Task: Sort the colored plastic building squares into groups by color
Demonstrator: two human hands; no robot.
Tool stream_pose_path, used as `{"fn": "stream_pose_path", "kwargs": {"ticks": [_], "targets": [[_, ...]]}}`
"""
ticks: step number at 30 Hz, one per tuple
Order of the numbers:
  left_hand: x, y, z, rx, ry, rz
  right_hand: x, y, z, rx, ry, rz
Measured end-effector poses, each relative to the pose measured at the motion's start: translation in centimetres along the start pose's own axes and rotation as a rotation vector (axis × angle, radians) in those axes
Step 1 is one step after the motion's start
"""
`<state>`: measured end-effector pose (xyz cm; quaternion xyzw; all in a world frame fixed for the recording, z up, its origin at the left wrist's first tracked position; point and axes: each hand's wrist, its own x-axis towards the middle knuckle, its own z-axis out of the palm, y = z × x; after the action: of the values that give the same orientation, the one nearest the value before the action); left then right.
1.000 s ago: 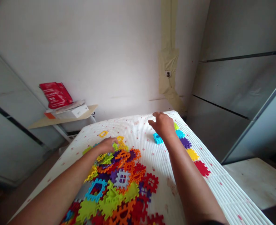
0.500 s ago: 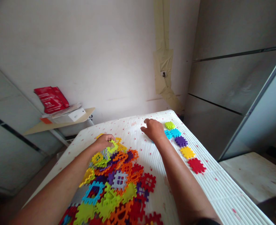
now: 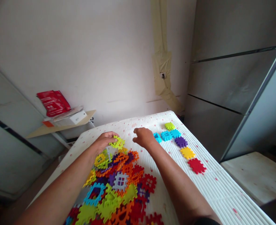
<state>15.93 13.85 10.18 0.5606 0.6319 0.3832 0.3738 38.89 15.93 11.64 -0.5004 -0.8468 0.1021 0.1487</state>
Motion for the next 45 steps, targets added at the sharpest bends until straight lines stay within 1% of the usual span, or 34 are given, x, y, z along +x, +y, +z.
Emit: {"fn": "stream_pose_path", "kwargs": {"ticks": [5,11,15,19,21,23,26,28,30,32,34,40,45], "targets": [[-0.3,0.9,0.3,-0.055,0.011,-0.022,-0.1,-0.8,0.5,0.034,-0.003,-0.052],[-0.1,0.7,1.1,-0.124,0.009,-0.032,-0.3,-2.3,1.9,0.113,0.1,-0.176],[-0.2,0.8,1.6,-0.125,0.012,-0.021,-0.2,-2.9,2.6,0.112,0.121,-0.205],[-0.2,0.4,1.6,-0.079,0.011,-0.007,-0.1,-2.6,2.3,0.063,0.113,-0.216],[-0.1,-0.3,1.0,-0.018,0.027,-0.012,0.1,-1.6,1.6,0.027,0.133,-0.179],[0.1,-1.3,0.2,0.077,0.051,-0.023,0.6,0.3,0.6,-0.009,0.162,-0.084],[0.4,-3.3,-1.0,0.239,0.061,-0.044,1.7,4.1,-0.9,-0.088,0.193,0.187],[0.5,-4.7,-1.6,0.33,0.049,-0.05,2.6,6.7,-1.5,-0.153,0.167,0.355],[0.4,-5.8,-1.8,0.408,0.031,-0.052,3.5,8.6,-1.6,-0.208,0.084,0.437],[0.3,-6.5,-1.7,0.479,0.013,-0.057,4.4,9.7,-1.3,-0.254,-0.008,0.458],[0.2,-6.8,-1.4,0.543,-0.005,-0.063,5.0,10.2,-0.8,-0.287,-0.06,0.474],[0.0,-5.9,-0.3,0.677,-0.072,-0.061,6.2,10.3,0.8,-0.302,-0.087,0.495],[-0.3,-5.6,-0.1,0.727,-0.093,-0.046,6.5,10.4,1.8,-0.293,-0.104,0.493]]}}
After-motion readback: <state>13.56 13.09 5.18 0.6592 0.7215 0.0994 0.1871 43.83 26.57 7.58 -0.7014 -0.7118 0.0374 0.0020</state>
